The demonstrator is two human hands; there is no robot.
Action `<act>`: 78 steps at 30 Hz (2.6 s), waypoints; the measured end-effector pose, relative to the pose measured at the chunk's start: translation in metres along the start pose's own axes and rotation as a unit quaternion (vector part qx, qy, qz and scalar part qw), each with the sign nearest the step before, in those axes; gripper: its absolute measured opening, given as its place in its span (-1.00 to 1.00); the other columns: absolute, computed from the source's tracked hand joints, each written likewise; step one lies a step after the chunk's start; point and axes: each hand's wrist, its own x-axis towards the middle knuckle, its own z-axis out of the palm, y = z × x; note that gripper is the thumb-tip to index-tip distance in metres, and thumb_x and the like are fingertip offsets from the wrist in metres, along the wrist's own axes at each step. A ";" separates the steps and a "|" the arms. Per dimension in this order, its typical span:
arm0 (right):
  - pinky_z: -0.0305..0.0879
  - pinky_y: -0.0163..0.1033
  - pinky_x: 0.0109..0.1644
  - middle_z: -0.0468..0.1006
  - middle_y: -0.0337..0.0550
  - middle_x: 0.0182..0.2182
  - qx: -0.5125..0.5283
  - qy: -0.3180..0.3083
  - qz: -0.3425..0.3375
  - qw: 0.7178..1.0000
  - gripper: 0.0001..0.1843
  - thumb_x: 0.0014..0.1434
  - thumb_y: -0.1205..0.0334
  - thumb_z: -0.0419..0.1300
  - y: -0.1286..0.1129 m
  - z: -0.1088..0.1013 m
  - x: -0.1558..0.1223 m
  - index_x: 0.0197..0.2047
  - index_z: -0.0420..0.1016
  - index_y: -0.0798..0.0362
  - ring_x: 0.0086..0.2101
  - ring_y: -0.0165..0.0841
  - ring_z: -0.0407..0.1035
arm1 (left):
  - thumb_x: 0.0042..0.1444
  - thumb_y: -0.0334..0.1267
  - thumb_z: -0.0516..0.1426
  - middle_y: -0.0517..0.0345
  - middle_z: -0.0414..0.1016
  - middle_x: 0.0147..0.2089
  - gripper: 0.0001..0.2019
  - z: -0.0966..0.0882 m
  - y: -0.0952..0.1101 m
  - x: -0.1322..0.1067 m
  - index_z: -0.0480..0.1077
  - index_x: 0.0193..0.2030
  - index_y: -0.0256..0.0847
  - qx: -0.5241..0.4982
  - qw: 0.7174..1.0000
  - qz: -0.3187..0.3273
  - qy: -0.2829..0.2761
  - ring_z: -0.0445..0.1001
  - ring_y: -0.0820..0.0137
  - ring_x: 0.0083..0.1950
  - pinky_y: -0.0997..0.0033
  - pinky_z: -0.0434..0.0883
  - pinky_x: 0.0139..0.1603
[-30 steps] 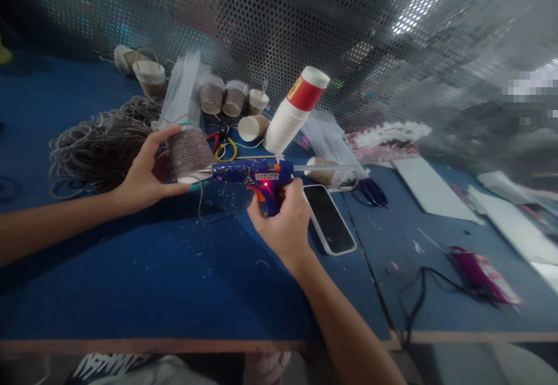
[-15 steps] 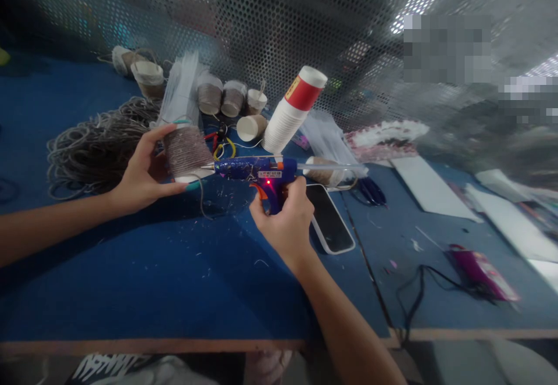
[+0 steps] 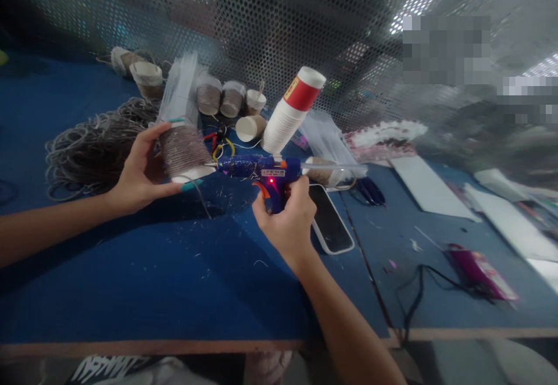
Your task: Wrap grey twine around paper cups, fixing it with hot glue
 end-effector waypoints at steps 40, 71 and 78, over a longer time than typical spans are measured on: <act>0.23 0.26 0.13 0.51 0.11 -0.07 0.018 -0.028 0.024 0.999 -0.67 0.16 -0.01 0.23 0.015 0.012 -0.001 -0.18 0.24 -0.01 0.00 -0.04 0.38 | -0.01 0.03 0.37 -0.04 0.23 0.29 -0.08 0.004 0.009 -0.003 0.03 0.45 0.15 -0.001 0.997 -0.079 -0.004 0.42 0.09 0.20 0.19 0.59 0.03; 0.40 0.03 0.01 0.60 -0.06 0.03 0.358 -0.215 0.105 0.903 -0.80 0.37 0.02 0.01 -0.026 0.005 -0.017 -0.21 0.29 -0.06 0.01 -0.17 0.48 | -0.05 -0.01 0.39 -0.04 0.30 0.24 -0.11 0.004 0.016 -0.001 0.12 0.41 0.10 0.016 0.998 -0.059 -0.028 0.42 0.13 0.18 0.25 0.59 -0.02; 0.39 -0.15 -0.18 0.62 -0.13 -0.16 0.386 -0.102 0.142 0.906 -0.80 0.34 0.13 0.01 -0.019 0.009 -0.016 -0.27 0.38 -0.02 -0.30 -0.34 0.44 | -0.06 0.01 0.40 -0.03 0.28 0.26 -0.09 0.004 0.015 -0.001 0.11 0.42 0.12 0.014 0.998 -0.055 -0.030 0.42 0.14 0.17 0.26 0.60 -0.06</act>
